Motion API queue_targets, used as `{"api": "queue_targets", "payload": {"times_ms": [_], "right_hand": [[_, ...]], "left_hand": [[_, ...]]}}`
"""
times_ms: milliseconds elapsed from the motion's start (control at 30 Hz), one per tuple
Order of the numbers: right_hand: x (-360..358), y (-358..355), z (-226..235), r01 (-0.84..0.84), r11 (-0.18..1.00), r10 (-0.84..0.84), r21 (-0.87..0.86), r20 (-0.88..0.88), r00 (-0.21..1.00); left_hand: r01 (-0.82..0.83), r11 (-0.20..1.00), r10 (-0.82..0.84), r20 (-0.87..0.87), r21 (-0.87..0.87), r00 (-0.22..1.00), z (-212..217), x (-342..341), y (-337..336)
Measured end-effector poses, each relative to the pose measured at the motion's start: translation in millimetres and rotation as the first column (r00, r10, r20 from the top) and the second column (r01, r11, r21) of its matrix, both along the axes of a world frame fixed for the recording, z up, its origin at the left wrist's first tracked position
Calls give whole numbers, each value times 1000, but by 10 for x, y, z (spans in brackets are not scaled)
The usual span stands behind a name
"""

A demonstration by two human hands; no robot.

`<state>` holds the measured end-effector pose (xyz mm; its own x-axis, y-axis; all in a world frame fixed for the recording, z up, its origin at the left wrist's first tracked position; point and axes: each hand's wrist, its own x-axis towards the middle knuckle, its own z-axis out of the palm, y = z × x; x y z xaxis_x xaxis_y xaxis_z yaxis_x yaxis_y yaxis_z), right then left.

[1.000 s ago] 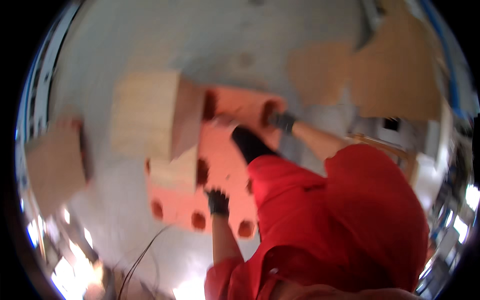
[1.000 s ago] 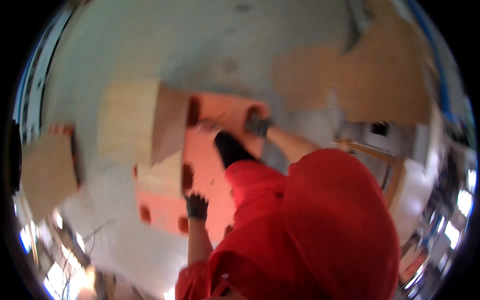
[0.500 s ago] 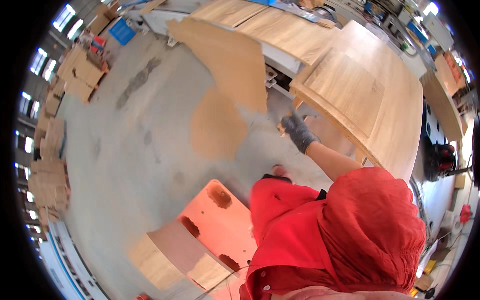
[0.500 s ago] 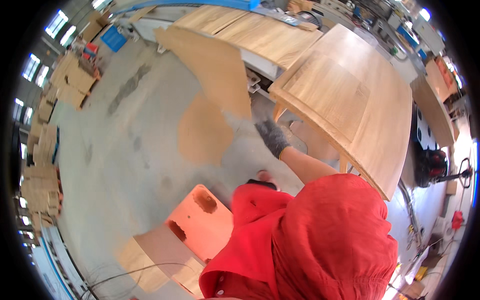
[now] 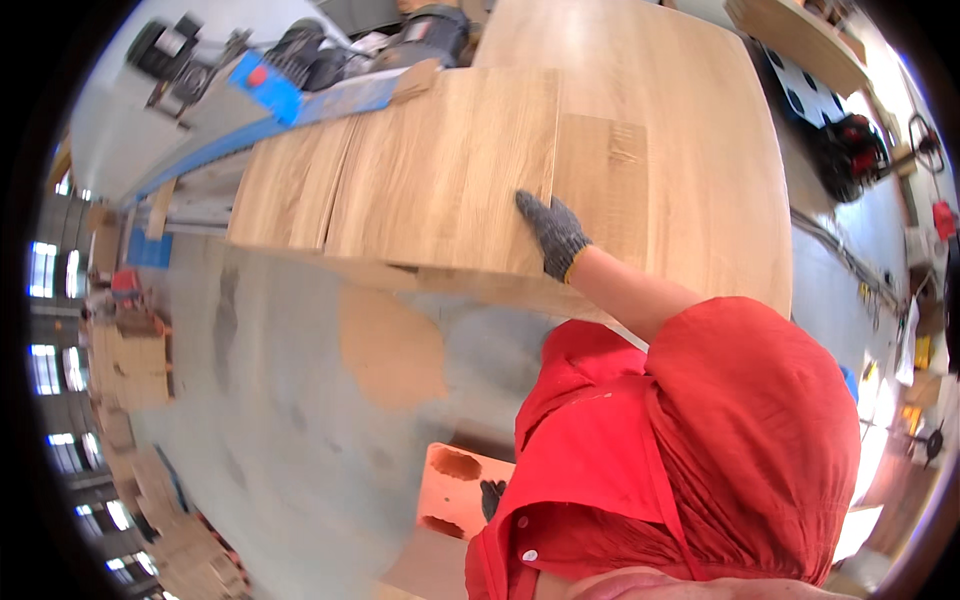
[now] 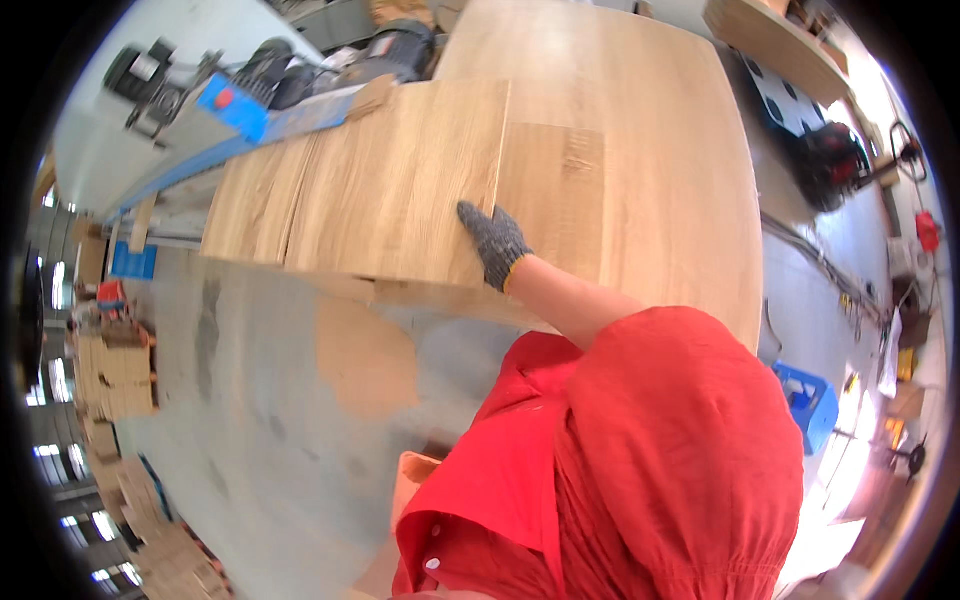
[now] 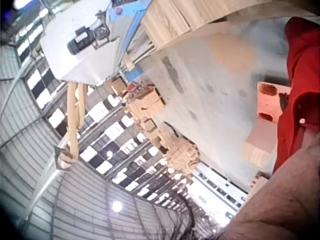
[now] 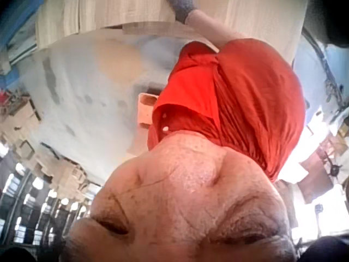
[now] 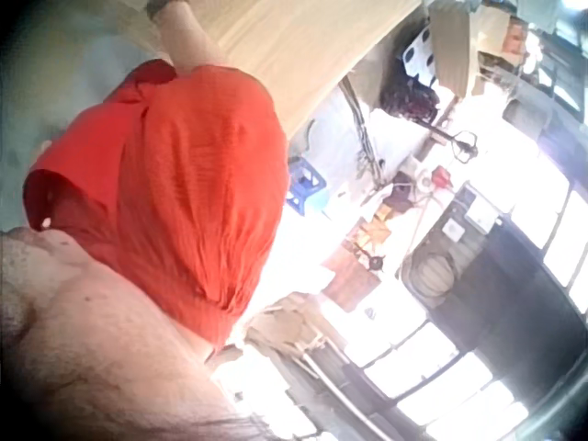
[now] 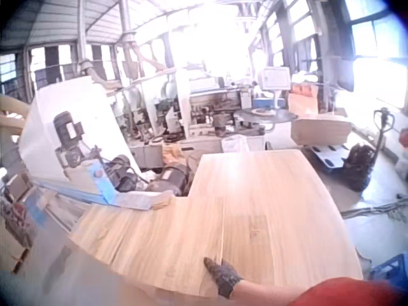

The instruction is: The person repeatedly picks up light-colored wooden panels from a table and stacks them onto an orange pallet on the floor. They handle the panels one at a time, occasionally gathering small stacks to move them between locations within the workshop.

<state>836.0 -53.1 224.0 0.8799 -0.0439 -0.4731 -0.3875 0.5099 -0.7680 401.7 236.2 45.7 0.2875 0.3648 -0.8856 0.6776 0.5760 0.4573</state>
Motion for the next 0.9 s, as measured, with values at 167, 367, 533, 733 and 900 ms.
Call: {"api": "queue_targets", "payload": {"times_ms": [167, 367, 533, 733, 900], "right_hand": [[-304, -579, 114, 18, 997, -25, -70, -96, 995], [-1391, -1861, -1032, -81, 687, 217, -722, 98, 971], [-1541, -1807, -597, 45, 923, -128, -382, -194, 973], [-942, -1996, -229, -527, -55, 360, -848, -509, 782], [-293, -1052, 628, -123, 215, 338, -969, -45, 940]], "left_hand": [[151, 981, -163, 93, 124, 982, 292, 931, 280], [293, 905, -345, 132, 308, 929, 542, 1634, 181], [572, 779, -598, 33, 256, 800, 234, 1684, 380], [606, 755, -634, 44, 249, 772, 90, 1767, 231], [482, 846, -514, 111, 230, 850, 187, 1516, 449]]}}
